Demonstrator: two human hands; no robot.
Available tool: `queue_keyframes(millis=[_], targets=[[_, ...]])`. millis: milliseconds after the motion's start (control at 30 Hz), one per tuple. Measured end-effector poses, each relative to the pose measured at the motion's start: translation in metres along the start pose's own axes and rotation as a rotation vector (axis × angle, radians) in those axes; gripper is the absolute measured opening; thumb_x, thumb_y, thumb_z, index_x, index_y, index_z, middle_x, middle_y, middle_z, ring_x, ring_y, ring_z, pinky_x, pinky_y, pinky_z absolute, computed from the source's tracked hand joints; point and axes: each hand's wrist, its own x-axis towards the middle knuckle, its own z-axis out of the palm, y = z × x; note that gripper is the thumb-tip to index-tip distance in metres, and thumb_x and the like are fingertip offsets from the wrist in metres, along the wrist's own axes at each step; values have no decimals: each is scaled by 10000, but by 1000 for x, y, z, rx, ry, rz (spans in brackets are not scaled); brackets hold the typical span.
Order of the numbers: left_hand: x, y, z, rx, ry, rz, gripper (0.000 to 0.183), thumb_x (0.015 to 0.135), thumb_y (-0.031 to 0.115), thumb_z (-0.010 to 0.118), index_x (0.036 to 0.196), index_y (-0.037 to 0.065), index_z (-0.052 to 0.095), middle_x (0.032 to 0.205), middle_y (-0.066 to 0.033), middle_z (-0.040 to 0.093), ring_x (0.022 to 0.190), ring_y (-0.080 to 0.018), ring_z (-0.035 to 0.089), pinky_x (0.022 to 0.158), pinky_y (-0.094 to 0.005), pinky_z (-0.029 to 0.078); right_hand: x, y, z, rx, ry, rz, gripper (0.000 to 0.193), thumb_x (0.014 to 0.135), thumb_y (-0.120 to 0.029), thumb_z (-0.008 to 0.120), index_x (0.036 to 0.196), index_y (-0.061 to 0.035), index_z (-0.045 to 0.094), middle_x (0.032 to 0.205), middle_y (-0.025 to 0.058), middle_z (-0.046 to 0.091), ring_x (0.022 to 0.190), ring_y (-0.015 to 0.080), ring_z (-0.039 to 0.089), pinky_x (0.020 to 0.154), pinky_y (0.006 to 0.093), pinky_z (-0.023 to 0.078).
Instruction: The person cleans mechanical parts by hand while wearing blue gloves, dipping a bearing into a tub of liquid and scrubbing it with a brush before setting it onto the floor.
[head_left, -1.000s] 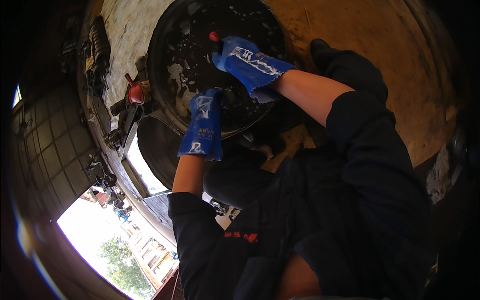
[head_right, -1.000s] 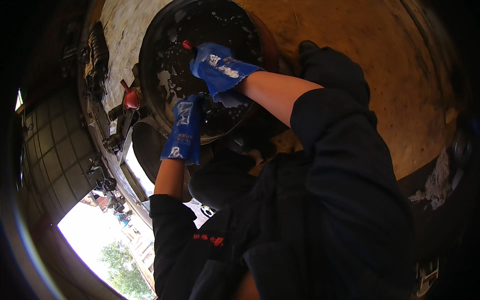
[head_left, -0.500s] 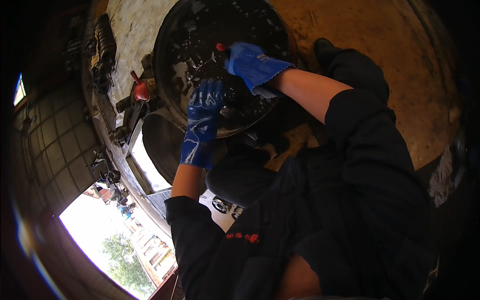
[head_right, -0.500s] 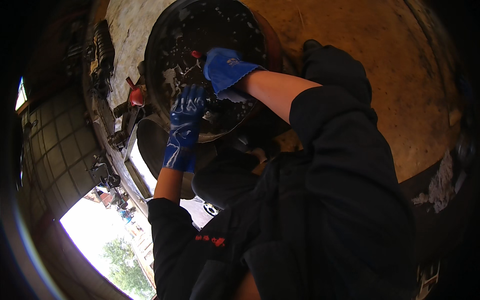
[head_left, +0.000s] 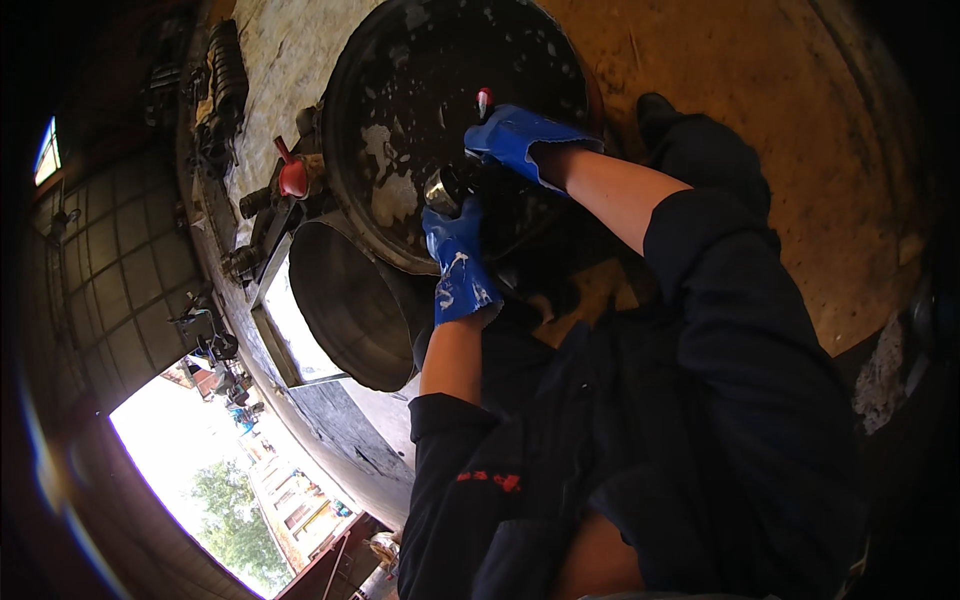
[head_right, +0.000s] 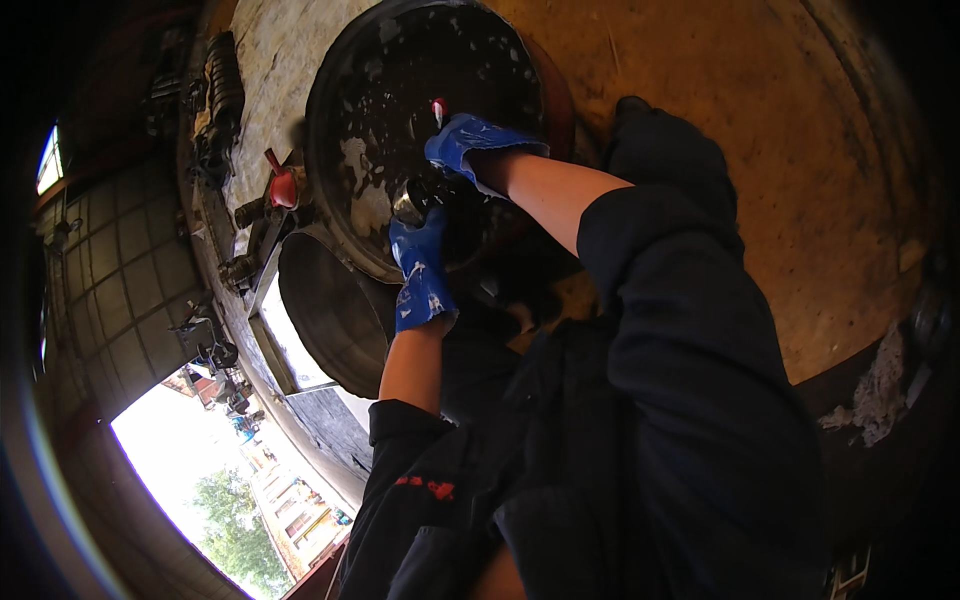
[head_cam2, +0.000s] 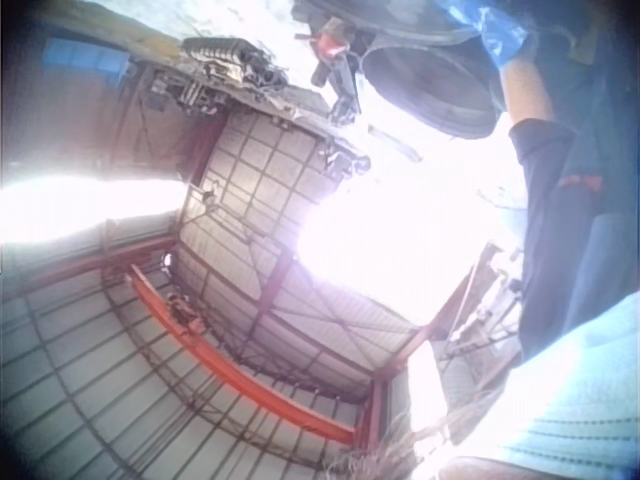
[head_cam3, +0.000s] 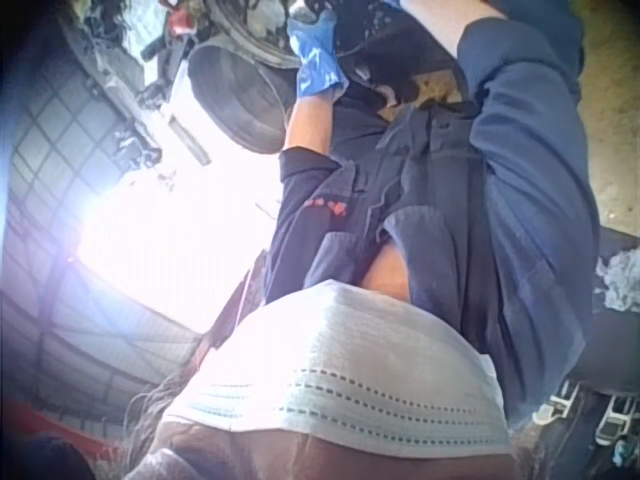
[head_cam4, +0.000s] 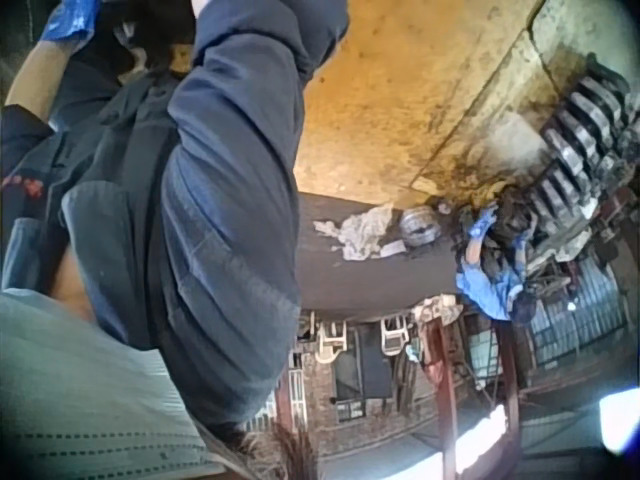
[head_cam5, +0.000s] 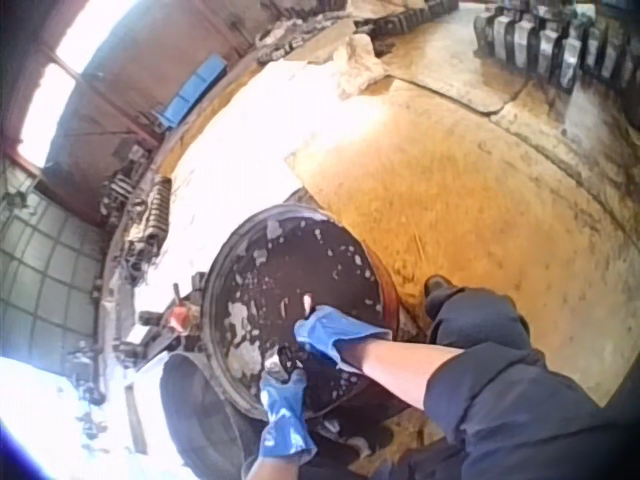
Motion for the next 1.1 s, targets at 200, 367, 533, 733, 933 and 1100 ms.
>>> queue_keyframes(millis=[200,367,533,733,933,1100], targets=[[20,-7,-41,-236,-455,-4,420,850,134,753,1228,-12,644,1074,-174,753,876,-276,753,767,-414,613,-22,-30,13,205,-46,-197,325,891,-363,598,709,-94,606,618,-13,453,582,114,414,568,328,344],[65,-61,-31,-479,-577,-201,369,907,83,685,1245,-47,617,1085,-185,716,839,-259,706,732,-387,585,30,-10,50,-209,-277,-292,295,929,-383,601,768,-141,654,616,-11,537,567,114,533,590,307,482],[53,-60,-40,-490,-498,-131,408,878,108,732,1243,-42,631,1084,-166,720,861,-251,711,755,-376,586,40,0,69,-431,-352,-511,263,976,-265,553,755,-143,627,622,-15,549,613,145,598,623,314,518],[59,-69,-37,-584,-547,-46,478,831,146,805,1246,-35,651,1085,-136,727,900,-238,718,792,-362,587,53,3,65,-321,149,94,306,933,-367,665,990,-73,728,837,85,726,800,214,705,775,357,587],[81,-126,-37,-596,-520,-15,457,850,93,754,1279,-17,641,1106,-113,724,948,-238,714,819,-356,584,34,-25,97,-241,-348,-225,266,961,-262,541,735,-125,569,626,1,522,590,119,531,622,315,499],[58,-80,-22,-719,-512,-74,433,848,127,790,1242,-7,671,1032,-75,733,860,-200,701,758,-343,575,88,47,87,-269,-162,-431,269,956,-209,548,702,-121,536,609,-14,501,570,108,507,587,296,483]])
